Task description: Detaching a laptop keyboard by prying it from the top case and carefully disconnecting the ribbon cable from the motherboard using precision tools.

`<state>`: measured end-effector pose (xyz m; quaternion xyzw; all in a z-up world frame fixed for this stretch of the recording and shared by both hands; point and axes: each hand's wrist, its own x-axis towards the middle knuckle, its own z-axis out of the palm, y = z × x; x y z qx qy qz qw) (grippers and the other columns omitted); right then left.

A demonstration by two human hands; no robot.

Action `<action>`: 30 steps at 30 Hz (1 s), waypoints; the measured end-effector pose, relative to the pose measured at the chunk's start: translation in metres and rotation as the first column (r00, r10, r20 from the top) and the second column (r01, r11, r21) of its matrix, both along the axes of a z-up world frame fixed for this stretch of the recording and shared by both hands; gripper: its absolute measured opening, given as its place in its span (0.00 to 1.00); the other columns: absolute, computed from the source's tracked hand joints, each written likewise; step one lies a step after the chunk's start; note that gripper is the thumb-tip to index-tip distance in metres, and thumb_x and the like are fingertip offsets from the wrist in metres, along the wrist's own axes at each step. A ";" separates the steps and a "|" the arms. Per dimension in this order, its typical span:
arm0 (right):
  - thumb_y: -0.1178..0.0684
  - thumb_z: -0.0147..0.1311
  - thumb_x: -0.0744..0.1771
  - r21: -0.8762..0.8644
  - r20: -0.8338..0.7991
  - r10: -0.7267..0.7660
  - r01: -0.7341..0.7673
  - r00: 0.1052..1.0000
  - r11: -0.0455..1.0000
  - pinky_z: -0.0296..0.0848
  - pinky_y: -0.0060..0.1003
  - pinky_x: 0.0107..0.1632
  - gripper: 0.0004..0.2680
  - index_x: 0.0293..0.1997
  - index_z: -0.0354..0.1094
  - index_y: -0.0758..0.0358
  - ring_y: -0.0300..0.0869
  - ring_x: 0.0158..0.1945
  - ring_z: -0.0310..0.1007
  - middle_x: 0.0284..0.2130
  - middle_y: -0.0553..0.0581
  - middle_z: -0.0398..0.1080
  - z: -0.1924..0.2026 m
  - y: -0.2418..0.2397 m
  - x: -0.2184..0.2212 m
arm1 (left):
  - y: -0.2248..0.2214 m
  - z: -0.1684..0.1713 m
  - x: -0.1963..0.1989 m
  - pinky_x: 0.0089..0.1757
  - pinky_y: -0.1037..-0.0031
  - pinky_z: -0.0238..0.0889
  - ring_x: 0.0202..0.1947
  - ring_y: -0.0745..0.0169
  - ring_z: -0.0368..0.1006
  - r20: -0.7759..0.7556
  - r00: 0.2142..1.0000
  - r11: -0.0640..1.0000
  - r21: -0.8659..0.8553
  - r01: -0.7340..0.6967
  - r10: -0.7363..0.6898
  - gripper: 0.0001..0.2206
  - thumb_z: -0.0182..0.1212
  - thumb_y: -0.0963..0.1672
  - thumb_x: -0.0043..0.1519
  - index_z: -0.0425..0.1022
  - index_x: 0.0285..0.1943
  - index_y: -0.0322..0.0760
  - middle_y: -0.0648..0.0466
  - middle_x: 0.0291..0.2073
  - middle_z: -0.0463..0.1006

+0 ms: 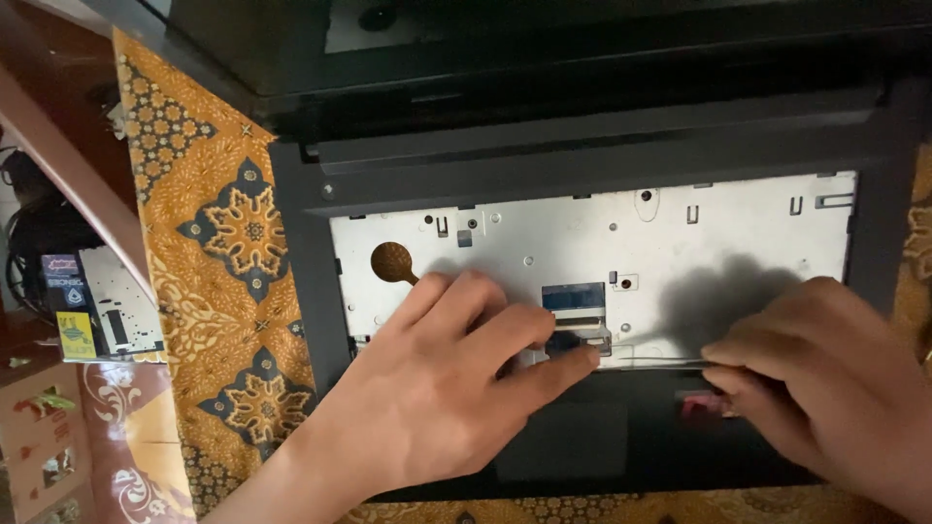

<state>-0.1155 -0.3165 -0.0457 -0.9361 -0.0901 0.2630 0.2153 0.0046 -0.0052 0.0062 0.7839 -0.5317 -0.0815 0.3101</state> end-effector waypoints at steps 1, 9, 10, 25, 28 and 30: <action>0.37 0.50 0.66 -0.024 0.016 0.009 -0.009 1.000 1.000 0.63 0.45 0.28 0.14 0.23 0.79 0.43 0.45 0.14 0.69 0.10 0.44 0.73 -0.002 -0.005 -0.002 | 0.000 0.002 0.001 0.41 0.57 0.58 0.38 0.47 0.61 0.024 1.000 1.000 -0.009 0.008 -0.008 0.08 0.58 0.39 0.70 0.79 0.55 0.41 0.49 0.43 0.69; 0.47 0.59 0.63 0.131 0.458 0.068 -0.143 0.886 0.981 0.72 0.47 0.44 0.12 0.48 0.71 0.59 0.49 0.37 0.72 0.39 0.57 0.74 0.009 -0.008 -0.003 | 0.001 0.000 0.000 0.39 0.60 0.60 0.34 0.49 0.62 0.153 0.987 0.999 -0.007 0.043 -0.041 0.06 0.59 0.41 0.72 0.79 0.54 0.40 0.49 0.42 0.71; 0.45 0.58 0.63 0.118 0.404 0.091 -0.150 0.910 0.982 0.72 0.50 0.42 0.12 0.48 0.72 0.56 0.50 0.36 0.74 0.37 0.55 0.76 0.002 -0.012 -0.006 | 0.001 0.001 0.000 0.39 0.57 0.60 0.35 0.47 0.61 0.092 0.995 0.999 -0.007 0.037 -0.036 0.07 0.58 0.40 0.72 0.79 0.54 0.40 0.48 0.42 0.71; 0.50 0.56 0.65 0.116 0.473 0.132 -0.211 0.871 0.971 0.71 0.47 0.40 0.14 0.55 0.69 0.62 0.49 0.37 0.72 0.40 0.60 0.72 0.020 0.005 0.007 | 0.001 -0.001 0.003 0.39 0.55 0.59 0.37 0.47 0.61 -0.023 0.999 0.999 -0.015 0.031 -0.032 0.06 0.61 0.40 0.70 0.80 0.53 0.40 0.48 0.44 0.71; 0.51 0.57 0.65 0.109 0.495 0.126 -0.206 0.860 0.973 0.71 0.47 0.40 0.13 0.53 0.71 0.63 0.49 0.35 0.71 0.38 0.61 0.72 0.023 0.008 0.009 | 0.001 -0.002 0.003 0.40 0.56 0.59 0.37 0.47 0.61 0.009 1.000 0.999 -0.029 0.025 -0.024 0.06 0.59 0.40 0.70 0.80 0.52 0.41 0.48 0.44 0.71; 0.51 0.57 0.65 0.090 0.493 0.127 -0.195 0.861 0.977 0.70 0.48 0.40 0.13 0.53 0.72 0.61 0.50 0.35 0.71 0.39 0.60 0.71 0.024 0.009 0.008 | 0.001 -0.001 0.003 0.40 0.56 0.59 0.36 0.47 0.61 0.027 0.999 0.999 -0.037 0.021 -0.020 0.07 0.58 0.39 0.70 0.79 0.52 0.41 0.48 0.43 0.70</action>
